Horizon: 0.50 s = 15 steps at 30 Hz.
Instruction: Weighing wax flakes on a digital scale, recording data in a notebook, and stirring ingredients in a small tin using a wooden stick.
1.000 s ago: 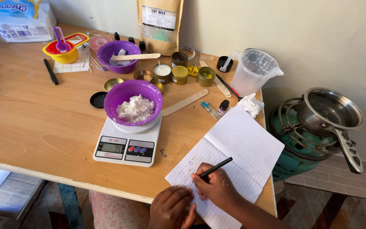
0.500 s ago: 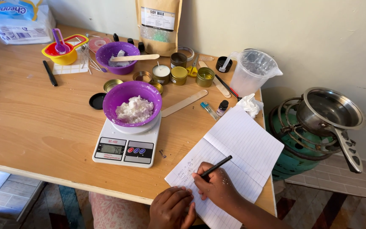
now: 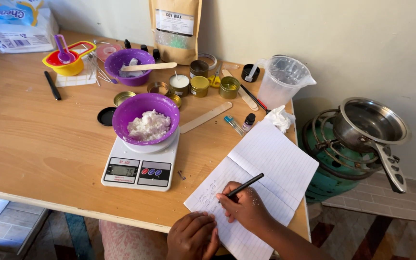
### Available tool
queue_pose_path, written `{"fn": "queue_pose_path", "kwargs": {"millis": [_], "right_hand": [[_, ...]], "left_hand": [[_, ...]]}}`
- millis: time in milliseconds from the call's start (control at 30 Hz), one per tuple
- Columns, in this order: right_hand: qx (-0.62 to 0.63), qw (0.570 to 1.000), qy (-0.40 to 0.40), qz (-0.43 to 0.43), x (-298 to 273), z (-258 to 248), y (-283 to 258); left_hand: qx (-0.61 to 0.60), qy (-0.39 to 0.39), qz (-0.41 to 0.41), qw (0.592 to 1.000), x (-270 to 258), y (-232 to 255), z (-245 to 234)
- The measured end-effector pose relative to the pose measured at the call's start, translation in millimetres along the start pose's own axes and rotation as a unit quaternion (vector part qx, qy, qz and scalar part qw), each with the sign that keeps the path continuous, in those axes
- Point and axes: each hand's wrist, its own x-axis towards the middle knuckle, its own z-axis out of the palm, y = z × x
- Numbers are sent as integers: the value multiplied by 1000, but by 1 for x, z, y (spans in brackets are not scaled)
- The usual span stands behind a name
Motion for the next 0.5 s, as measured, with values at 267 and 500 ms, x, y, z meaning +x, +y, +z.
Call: {"fn": "queue_pose_path", "kwargs": {"millis": [267,500], "right_hand": [[-4,1000,0,-19,-1,2,3],[185,982,44,10,8,-9,10]], "left_hand": [[-20,-47,2,999,-12,-5,-3],[-131,-165,49,976,-16,-14,-12]]}}
